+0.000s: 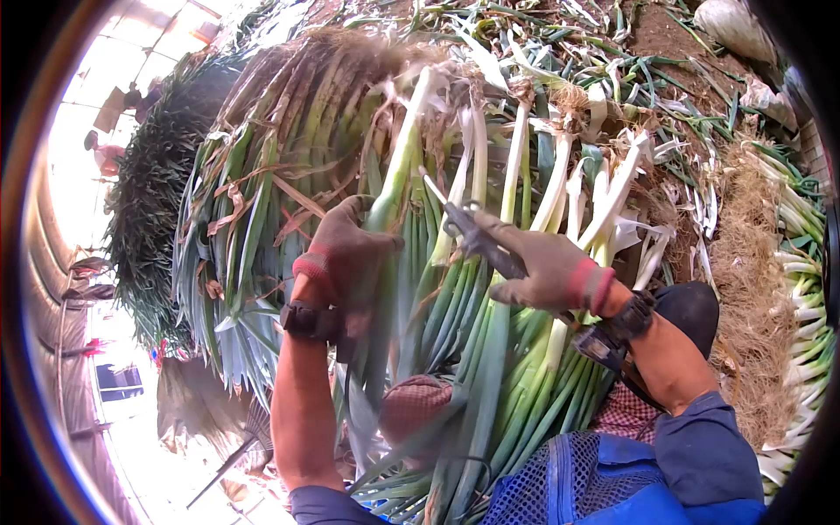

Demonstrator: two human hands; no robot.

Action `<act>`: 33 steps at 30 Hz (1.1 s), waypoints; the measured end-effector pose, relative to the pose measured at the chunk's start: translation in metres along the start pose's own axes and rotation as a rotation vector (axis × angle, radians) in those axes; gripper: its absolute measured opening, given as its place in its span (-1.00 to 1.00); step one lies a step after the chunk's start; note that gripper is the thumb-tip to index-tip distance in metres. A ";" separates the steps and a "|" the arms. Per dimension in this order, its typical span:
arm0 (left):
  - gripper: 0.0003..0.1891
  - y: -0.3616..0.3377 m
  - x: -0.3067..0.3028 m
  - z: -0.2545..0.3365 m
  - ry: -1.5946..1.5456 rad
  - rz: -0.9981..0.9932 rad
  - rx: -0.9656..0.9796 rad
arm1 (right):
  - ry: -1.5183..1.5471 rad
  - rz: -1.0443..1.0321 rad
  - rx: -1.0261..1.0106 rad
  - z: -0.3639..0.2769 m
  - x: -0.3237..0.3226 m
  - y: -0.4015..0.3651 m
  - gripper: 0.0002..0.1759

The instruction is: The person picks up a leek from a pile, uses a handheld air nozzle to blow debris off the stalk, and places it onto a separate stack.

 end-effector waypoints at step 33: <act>-0.37 0.005 0.058 -0.062 0.008 -0.363 -0.127 | -0.201 -0.202 0.062 0.006 -0.024 0.073 0.19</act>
Point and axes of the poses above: each hand's wrist, its own y-axis towards the middle knuckle, its own x-axis out of the palm, z = x × y, the point moved 2 cm from there along y, towards the middle knuckle, and after that the axes turned 10 degrees about -z, right-handed, at the moved point
